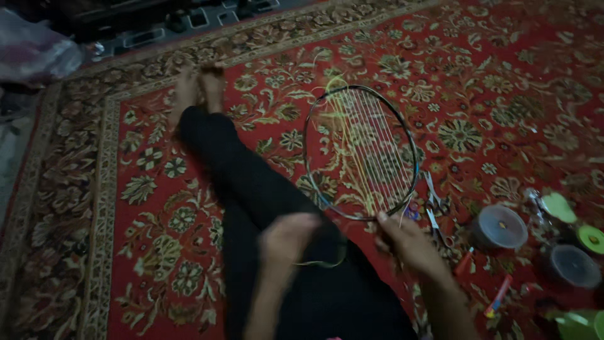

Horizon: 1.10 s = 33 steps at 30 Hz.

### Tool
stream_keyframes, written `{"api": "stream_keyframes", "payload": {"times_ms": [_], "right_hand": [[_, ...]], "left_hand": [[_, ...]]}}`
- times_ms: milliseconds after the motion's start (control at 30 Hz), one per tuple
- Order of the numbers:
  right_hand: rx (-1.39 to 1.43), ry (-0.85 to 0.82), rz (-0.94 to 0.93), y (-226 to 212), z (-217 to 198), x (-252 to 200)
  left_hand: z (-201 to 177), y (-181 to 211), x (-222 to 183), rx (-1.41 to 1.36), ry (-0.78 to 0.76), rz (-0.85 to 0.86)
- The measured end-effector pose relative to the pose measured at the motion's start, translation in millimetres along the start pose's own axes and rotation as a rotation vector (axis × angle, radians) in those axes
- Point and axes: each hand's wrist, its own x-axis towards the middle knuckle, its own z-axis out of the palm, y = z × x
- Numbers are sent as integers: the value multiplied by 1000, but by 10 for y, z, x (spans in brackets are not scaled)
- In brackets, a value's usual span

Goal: The person strings a badminton racket by threading line through the frame and pulling it taut.

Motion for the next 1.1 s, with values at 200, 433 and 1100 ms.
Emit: {"api": "stream_keyframes", "payload": {"times_ms": [200, 433, 1100], "right_hand": [[-131, -19, -318, 215, 40, 229], [158, 46, -235, 280, -235, 300], [431, 192, -15, -84, -351, 160]], "left_hand": [[1429, 721, -142, 804, -180, -228], [742, 1376, -39, 667, 873, -279], [481, 950, 83, 723, 743, -186]]}}
